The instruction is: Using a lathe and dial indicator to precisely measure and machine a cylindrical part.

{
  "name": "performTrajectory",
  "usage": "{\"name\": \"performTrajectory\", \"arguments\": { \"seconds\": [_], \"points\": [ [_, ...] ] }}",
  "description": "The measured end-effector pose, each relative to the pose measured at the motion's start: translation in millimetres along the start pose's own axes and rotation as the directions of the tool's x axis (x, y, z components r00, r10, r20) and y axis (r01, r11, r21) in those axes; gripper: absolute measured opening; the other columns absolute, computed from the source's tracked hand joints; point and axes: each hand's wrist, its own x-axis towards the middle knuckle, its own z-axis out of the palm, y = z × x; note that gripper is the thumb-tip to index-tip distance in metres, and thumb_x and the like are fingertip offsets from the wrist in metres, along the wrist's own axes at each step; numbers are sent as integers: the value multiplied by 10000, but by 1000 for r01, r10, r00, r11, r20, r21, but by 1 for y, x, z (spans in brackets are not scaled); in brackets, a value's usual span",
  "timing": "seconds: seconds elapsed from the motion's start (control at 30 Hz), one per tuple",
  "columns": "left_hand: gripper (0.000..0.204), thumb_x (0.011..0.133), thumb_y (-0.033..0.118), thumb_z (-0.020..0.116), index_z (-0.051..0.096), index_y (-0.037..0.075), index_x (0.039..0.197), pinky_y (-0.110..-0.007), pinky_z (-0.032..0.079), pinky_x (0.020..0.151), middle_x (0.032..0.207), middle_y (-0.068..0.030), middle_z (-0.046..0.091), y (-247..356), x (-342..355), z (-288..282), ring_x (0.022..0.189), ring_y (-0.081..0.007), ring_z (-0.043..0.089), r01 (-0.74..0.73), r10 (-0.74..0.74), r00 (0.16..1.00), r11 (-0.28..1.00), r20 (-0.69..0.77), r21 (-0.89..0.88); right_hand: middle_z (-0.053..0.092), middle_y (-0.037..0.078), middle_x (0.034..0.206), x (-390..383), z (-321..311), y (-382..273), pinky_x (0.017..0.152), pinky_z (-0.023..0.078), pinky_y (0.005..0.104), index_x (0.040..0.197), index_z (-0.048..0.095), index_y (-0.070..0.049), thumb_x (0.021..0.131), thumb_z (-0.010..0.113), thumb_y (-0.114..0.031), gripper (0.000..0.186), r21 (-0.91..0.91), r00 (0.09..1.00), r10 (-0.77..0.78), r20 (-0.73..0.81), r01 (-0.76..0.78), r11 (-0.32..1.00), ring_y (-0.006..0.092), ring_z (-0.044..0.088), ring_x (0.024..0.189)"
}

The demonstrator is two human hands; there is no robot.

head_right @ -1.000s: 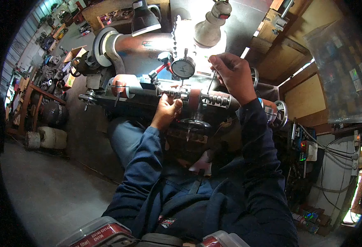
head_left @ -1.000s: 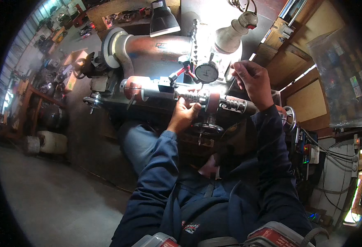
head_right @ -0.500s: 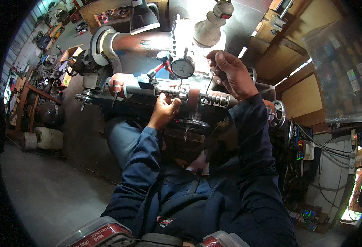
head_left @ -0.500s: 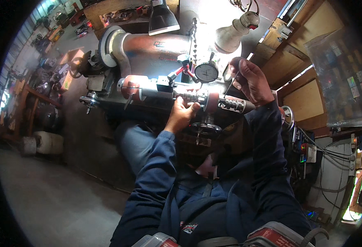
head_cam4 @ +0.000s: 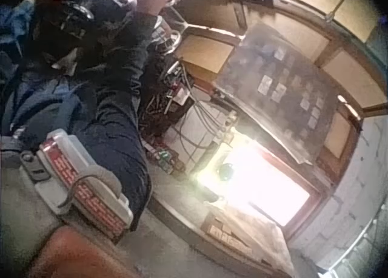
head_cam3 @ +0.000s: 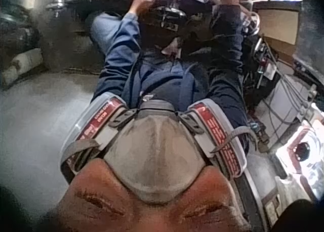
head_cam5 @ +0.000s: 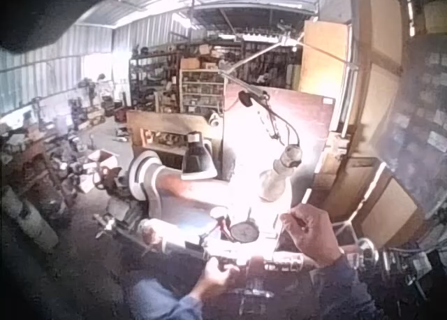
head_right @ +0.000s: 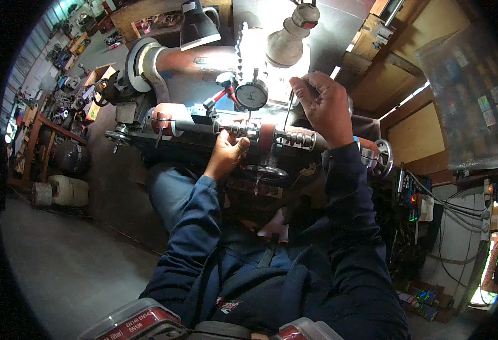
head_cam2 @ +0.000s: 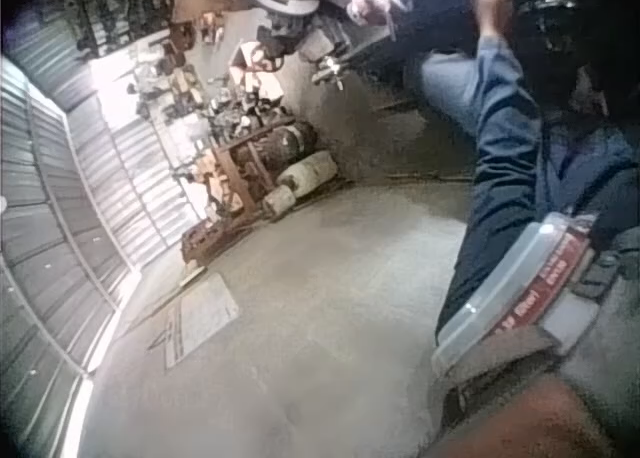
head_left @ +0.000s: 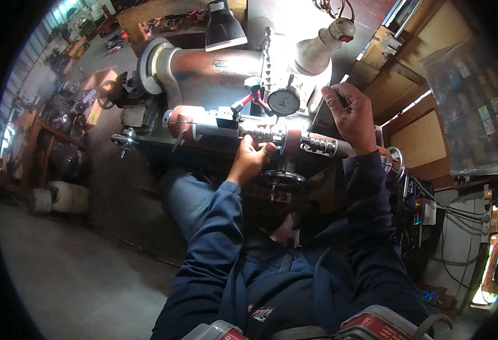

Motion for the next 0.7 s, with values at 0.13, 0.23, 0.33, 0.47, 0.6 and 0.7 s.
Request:
{"name": "performTrajectory", "arguments": {
  "seconds": [0.13, 0.23, 0.33, 0.47, 0.6, 0.7],
  "points": [
    [626, 889, 341, 747, 431, 47, 1342, -206, 421, 581, 984, 1, 610, 12, -2, 6, 706, -42, 508, 0, 1, 1000, 999, 24, -40, 539, 113, 655, 2, 1, -5, 537, 388, 365, 737, 590, -7, 901, 717, -219, 296, -245, 999, -38, 4, 38, 969, 238, 498, 561],
    [618, 890, 333, 747, 433, 50, 1339, -209, 424, 579, 983, 2, 614, 15, -3, 5, 698, -44, 510, 7, -6, 999, 999, 36, -33, 527, 134, 651, -1, 14, -13, 537, 381, 401, 699, 541, -1, 903, 706, -220, 342, -406, 981, -176, -88, 126, 905, 296, 492, 560],
    [612, 886, 341, 750, 441, 49, 1325, -208, 427, 577, 971, 2, 615, 10, -2, 0, 694, -50, 516, 74, -72, 997, 996, 41, -47, 530, 146, 660, -5, 22, -10, 540, 379, 415, 708, 534, 6, 911, 695, -223, 346, -469, 950, -262, -169, 156, 869, 314, 489, 559],
    [614, 880, 352, 755, 448, 47, 1316, -217, 439, 592, 985, -5, 624, 8, -1, 0, 705, -59, 527, 41, -40, 998, 999, 38, -36, 540, 150, 679, -14, 21, -8, 540, 376, 415, 737, 554, 10, 925, 683, -225, 328, -90, 975, 35, -217, -55, 994, 307, 487, 555],
    [445, 903, 253, 748, 452, 23, 1142, -216, 438, 568, 841, -9, 600, 18, -2, 10, 651, -45, 502, 28, -28, 999, 1000, -17, -13, 524, 150, 658, -12, 11, -10, 549, 377, 417, 693, 544, 13, 907, 695, -189, 331, -245, 987, 5, -163, -45, 968, 302, 490, 570],
    [463, 901, 247, 751, 452, 29, 1179, -210, 433, 569, 868, -6, 605, 5, 0, 0, 662, -39, 499, 20, -20, 1000, 999, -2, -38, 499, 139, 633, -3, 21, -13, 576, 398, 428, 647, 531, -5, 876, 709, -163, 330, -416, 970, -192, -146, 116, 902, 297, 501, 606]
  ]
}}
